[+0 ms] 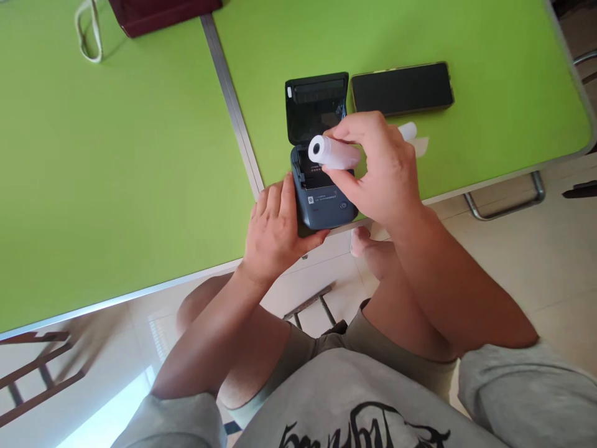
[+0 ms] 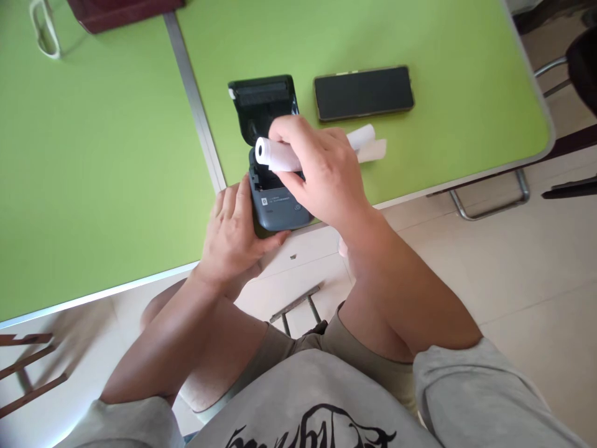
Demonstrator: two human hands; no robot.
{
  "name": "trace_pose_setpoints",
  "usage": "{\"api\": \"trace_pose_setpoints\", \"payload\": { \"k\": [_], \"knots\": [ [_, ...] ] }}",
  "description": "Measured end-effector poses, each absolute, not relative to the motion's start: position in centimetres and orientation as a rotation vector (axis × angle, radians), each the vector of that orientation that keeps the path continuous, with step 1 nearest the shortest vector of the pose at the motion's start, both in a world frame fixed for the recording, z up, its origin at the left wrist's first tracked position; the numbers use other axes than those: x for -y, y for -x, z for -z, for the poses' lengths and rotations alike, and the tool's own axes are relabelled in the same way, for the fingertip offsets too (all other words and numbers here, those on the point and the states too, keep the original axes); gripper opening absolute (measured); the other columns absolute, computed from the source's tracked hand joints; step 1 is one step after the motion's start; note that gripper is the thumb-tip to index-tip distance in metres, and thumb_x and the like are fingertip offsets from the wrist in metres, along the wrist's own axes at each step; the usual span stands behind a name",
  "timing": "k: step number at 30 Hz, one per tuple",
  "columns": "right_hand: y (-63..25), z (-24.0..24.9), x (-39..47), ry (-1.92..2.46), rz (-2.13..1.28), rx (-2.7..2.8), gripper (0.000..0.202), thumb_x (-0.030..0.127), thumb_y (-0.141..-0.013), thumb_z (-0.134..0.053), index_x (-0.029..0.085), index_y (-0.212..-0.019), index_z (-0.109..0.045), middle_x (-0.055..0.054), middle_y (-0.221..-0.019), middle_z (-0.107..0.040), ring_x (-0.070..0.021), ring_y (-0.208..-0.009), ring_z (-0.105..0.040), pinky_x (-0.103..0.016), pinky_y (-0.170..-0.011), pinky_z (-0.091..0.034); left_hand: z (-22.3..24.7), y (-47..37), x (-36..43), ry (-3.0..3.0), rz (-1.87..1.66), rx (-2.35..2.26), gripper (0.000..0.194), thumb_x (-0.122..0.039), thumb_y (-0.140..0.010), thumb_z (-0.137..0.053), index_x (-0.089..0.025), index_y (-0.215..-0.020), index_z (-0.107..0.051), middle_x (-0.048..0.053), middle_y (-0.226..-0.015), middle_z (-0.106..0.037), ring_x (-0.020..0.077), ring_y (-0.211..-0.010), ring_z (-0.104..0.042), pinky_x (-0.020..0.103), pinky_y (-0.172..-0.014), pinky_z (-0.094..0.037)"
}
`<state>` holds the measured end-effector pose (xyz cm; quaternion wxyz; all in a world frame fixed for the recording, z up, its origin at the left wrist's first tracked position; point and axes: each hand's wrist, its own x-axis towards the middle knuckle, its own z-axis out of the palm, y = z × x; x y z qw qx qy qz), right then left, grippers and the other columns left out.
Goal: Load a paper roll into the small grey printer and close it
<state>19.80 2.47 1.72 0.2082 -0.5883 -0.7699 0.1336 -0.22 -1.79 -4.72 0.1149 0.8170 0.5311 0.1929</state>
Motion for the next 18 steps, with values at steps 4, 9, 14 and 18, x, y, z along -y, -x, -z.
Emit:
{"api": "trace_pose_setpoints", "payload": {
  "k": [4,9,14,18],
  "knots": [
    [-19.9,-1.4,-3.2,1.569,-0.498,2.145,0.024,0.021,-0.096,-0.054,0.03,-0.115,-0.065,-0.005,-0.133,-0.073,-0.0254,-0.124,-0.068,-0.044,-0.111,-0.052,4.6,0.1,1.9,-2.391,-0.566,-1.57,0.106,-0.081,-0.085,-0.062,-0.007,-0.157,-0.036,0.026,-0.138,-0.062,0.0417,-0.124,-0.059,0.056,-0.106,-0.049],
    [-20.0,-0.6,-3.7,1.455,-0.647,2.045,0.017,0.021,-0.096,-0.052,0.03,-0.098,-0.066,-0.006,-0.125,-0.075,-0.0229,-0.123,-0.068,-0.041,-0.11,-0.053,4.6,0.0,1.9,-2.444,-0.564,-1.563,0.102,-0.079,-0.088,-0.059,-0.004,-0.154,-0.041,0.027,-0.135,-0.063,0.0415,-0.121,-0.061,0.054,-0.103,-0.051],
    [-20.2,-0.6,-3.1,1.406,-0.683,1.982,0.015,0.024,-0.096,-0.055,0.031,-0.088,-0.067,-0.005,-0.12,-0.074,-0.0246,-0.121,-0.067,-0.044,-0.111,-0.051,4.6,0.0,2.0,-2.44,-0.557,-1.583,0.108,-0.077,-0.086,-0.064,-0.004,-0.159,-0.034,0.027,-0.138,-0.062,0.0404,-0.121,-0.061,0.053,-0.104,-0.051],
    [-20.6,-0.9,-2.4,1.184,-0.674,2.05,0.014,0.019,-0.091,-0.06,0.027,-0.08,-0.064,-0.006,-0.114,-0.074,-0.0234,-0.11,-0.068,-0.043,-0.105,-0.052,4.2,0.1,2.2,-2.473,-0.583,-1.518,0.082,-0.061,-0.089,-0.072,-0.024,-0.157,-0.046,0.019,-0.136,-0.061,0.0361,-0.121,-0.06,0.05,-0.102,-0.051]
  ]
}}
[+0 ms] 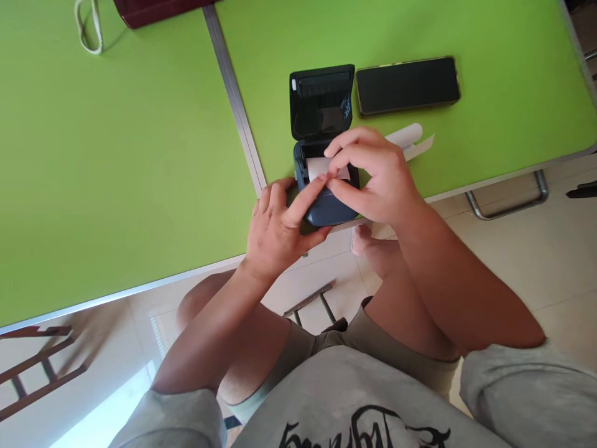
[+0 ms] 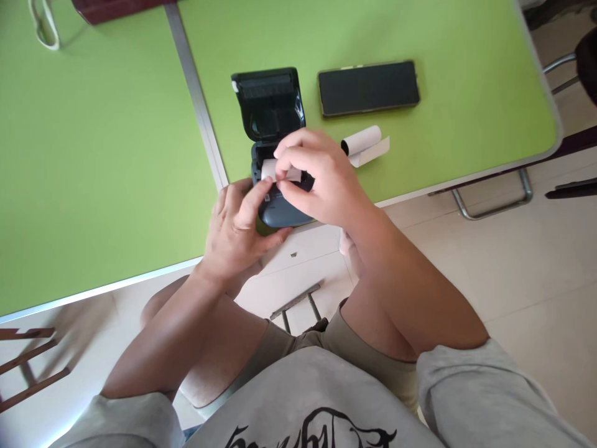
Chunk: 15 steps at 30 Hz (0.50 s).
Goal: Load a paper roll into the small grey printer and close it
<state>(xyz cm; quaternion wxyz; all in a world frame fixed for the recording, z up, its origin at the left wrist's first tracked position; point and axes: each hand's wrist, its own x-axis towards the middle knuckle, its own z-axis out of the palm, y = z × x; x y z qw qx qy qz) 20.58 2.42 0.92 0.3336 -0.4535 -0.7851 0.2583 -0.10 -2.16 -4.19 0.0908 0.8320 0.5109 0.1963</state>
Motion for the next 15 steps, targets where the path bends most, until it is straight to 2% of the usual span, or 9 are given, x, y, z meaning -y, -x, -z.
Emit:
{"api": "trace_pose_setpoints", "payload": {
  "k": [2,4,8,12,15],
  "knots": [
    [-20.8,-0.6,-2.5,1.126,-0.652,2.127,0.015,0.016,-0.09,-0.058,0.025,-0.078,-0.061,-0.007,-0.113,-0.075,-0.0231,-0.108,-0.068,-0.043,-0.102,-0.052,4.1,0.2,2.2,-2.484,-0.58,-1.483,0.069,-0.056,-0.091,-0.072,-0.032,-0.152,-0.053,0.017,-0.135,-0.058,0.0348,-0.12,-0.058,0.049,-0.1,-0.051],
    [-20.9,0.1,-2.8,1.008,-0.586,2.134,0.014,0.016,-0.087,-0.057,0.024,-0.076,-0.06,-0.006,-0.106,-0.075,-0.0227,-0.101,-0.069,-0.043,-0.094,-0.053,4.1,0.4,2.2,-2.474,-0.587,-1.474,0.065,-0.057,-0.091,-0.072,-0.035,-0.15,-0.055,0.015,-0.134,-0.056,0.0345,-0.12,-0.057,0.049,-0.099,-0.051],
    [-21.1,1.5,-3.4,0.824,-0.504,2.08,0.013,0.019,-0.088,-0.058,0.023,-0.076,-0.062,-0.004,-0.1,-0.074,-0.0211,-0.092,-0.069,-0.043,-0.086,-0.054,4.4,0.5,2.1,-2.485,-0.619,-1.469,0.073,-0.055,-0.088,-0.075,-0.032,-0.153,-0.05,0.017,-0.136,-0.056,0.0353,-0.12,-0.055,0.049,-0.098,-0.05],
    [-21.2,1.5,-3.3,0.792,-0.543,2.11,0.013,0.021,-0.087,-0.061,0.024,-0.075,-0.063,-0.003,-0.105,-0.073,-0.0217,-0.095,-0.069,-0.044,-0.089,-0.055,4.4,0.5,2.1,-2.502,-0.623,-1.464,0.071,-0.054,-0.086,-0.078,-0.032,-0.149,-0.053,0.017,-0.135,-0.055,0.0356,-0.12,-0.055,0.049,-0.096,-0.051],
    [-21.3,1.5,-3.2,0.851,-0.54,1.954,0.011,0.026,-0.092,-0.06,0.025,-0.081,-0.062,-0.004,-0.102,-0.07,-0.0222,-0.1,-0.068,-0.045,-0.095,-0.055,4.2,0.4,2.1,-2.51,-0.622,-1.46,0.067,-0.054,-0.087,-0.078,-0.032,-0.146,-0.056,0.017,-0.133,-0.055,0.0358,-0.12,-0.055,0.049,-0.096,-0.051]
  ]
}}
